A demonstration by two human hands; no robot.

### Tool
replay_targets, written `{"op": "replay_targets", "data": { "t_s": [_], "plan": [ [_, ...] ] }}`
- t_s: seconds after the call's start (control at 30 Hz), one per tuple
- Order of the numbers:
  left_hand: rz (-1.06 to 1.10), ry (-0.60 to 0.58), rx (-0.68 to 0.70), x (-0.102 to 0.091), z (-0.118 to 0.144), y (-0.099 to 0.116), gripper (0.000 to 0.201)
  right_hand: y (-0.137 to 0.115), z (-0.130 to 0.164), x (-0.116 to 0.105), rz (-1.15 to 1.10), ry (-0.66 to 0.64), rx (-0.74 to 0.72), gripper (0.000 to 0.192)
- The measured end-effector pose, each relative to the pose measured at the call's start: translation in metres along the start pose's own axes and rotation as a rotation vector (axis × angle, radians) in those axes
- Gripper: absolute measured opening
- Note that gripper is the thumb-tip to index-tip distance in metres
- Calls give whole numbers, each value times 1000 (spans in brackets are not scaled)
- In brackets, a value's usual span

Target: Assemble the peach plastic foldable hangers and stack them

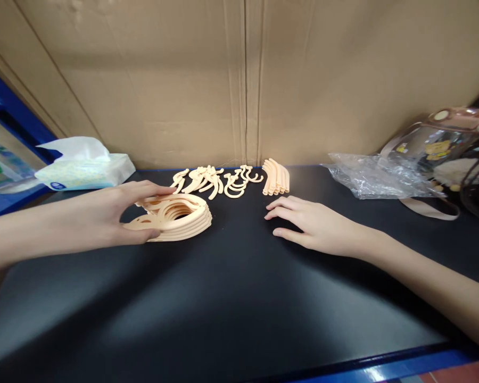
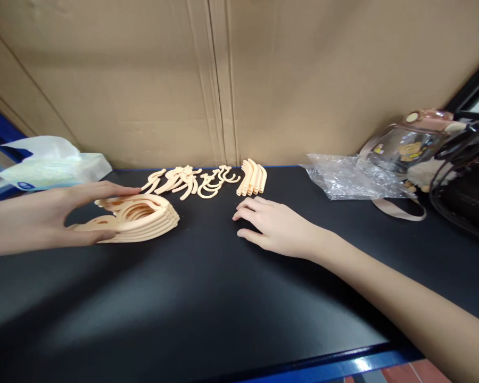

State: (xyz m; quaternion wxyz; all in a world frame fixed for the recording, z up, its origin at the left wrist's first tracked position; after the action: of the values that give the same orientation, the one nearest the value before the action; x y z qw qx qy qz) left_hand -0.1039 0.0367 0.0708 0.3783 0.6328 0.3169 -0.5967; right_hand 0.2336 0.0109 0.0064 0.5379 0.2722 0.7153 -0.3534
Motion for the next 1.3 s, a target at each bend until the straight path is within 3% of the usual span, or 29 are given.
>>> {"op": "replay_targets", "data": {
  "t_s": [0.3, 0.4, 0.47, 0.53, 0.63, 0.73, 0.8, 0.93, 1.1, 1.17, 1.3],
  "plan": [
    [51, 35, 50, -2, 0, 6, 82, 5, -1, 0, -17, -33, 5, 32],
    [51, 187, 160, 1, -1, 23, 78, 8, -2, 0, -52, -37, 6, 31],
    [34, 342, 298, 6, -3, 42, 63, 9, -3, 0, -90, -34, 11, 30],
    [50, 408, 433, 16, -4, 64, 47, 12, -5, -2, -143, 5, 56, 27],
    [6, 321, 650, 39, -7, 96, 44, 21, -13, -9, -227, 189, 213, 23],
    [-15, 159, 651, 63, -16, 115, 46, 39, -28, -19, -218, 330, 430, 23],
    [-12, 116, 620, 76, -25, 121, 50, 54, -42, -24, -137, 298, 583, 26],
    [71, 60, 578, 89, -39, 120, 52, 71, -69, -27, -57, 227, 736, 45],
    [130, 44, 582, 90, -39, 115, 50, 64, -91, -27, 0, 103, 879, 72],
    [131, 44, 583, 89, -39, 115, 51, 57, -97, -28, 26, 58, 901, 65],
    [128, 45, 582, 89, -39, 117, 51, 52, -106, -31, 42, -6, 884, 31]
  ]
}}
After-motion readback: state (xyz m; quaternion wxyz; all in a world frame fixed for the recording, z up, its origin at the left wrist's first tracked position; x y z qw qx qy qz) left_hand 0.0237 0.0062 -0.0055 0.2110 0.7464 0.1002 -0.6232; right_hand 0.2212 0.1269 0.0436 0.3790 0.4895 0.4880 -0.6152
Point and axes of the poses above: each hand's wrist, its own z-axis away from the middle knuckle, its own x-axis out of the palm, y = z × x, the point moved 1 cm from there along -z, towards the middle knuckle, and after that the axes turned 8 degrees about x, right-handed, at the moved point
